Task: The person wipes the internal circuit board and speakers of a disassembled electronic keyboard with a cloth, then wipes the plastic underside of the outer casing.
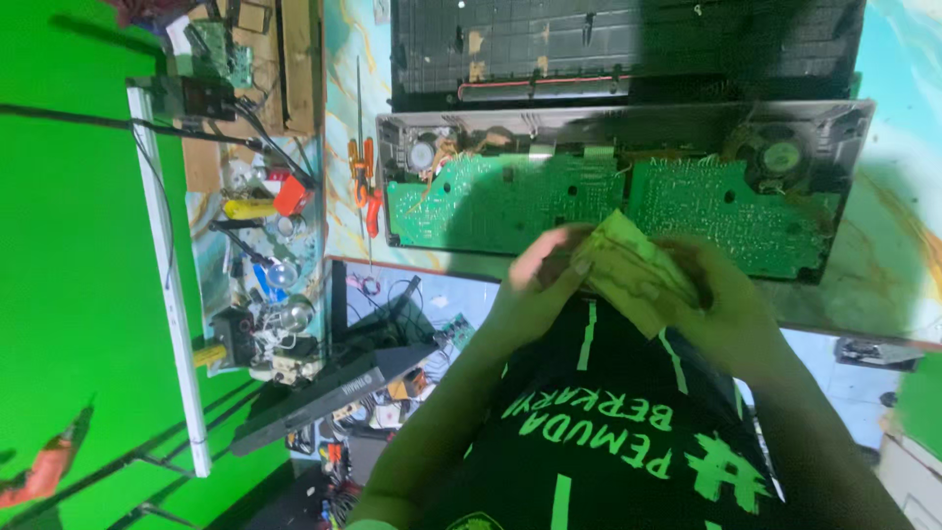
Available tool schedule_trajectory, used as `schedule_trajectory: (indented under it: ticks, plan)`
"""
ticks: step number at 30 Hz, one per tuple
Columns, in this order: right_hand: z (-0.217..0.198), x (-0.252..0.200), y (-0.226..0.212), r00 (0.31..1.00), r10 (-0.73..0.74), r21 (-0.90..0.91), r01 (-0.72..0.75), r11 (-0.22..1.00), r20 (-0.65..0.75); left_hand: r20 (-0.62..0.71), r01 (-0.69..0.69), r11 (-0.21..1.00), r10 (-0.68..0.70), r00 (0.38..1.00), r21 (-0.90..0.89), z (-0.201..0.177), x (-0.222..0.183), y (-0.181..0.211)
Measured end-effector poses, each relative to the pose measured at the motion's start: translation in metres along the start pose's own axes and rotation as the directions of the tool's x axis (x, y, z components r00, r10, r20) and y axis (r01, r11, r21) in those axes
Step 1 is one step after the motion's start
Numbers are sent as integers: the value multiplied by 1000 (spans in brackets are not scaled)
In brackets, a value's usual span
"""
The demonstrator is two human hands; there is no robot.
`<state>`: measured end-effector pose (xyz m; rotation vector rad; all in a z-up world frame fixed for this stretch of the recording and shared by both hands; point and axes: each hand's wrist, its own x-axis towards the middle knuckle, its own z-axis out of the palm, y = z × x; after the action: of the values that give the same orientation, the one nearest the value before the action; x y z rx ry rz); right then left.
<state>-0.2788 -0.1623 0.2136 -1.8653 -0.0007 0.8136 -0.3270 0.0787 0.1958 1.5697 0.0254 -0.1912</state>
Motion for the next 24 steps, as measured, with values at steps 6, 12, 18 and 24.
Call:
schedule_trajectory:
  ticks: [6, 12, 18, 24]
  plan:
    - [4, -17, 37, 995, -99, -64, 100, 993, 16, -2, 120, 919, -130, 992, -375, 21, -28, -18]
    - [15, -33, 33, 973, -227, -46, 229, 972, 32, -28, 66, 998, -66, 997, 13, 25, -51, -9]
    - [42, -15, -6, 1000, -3, -361, 11, 932, 21, -69, -33, 875, 76, 995, 484, -16, -51, -4]
    - [100, 36, -37, 998, -13, -346, 33, 938, 58, -31, 22, 940, -13, 999, 339, -103, -33, 2]
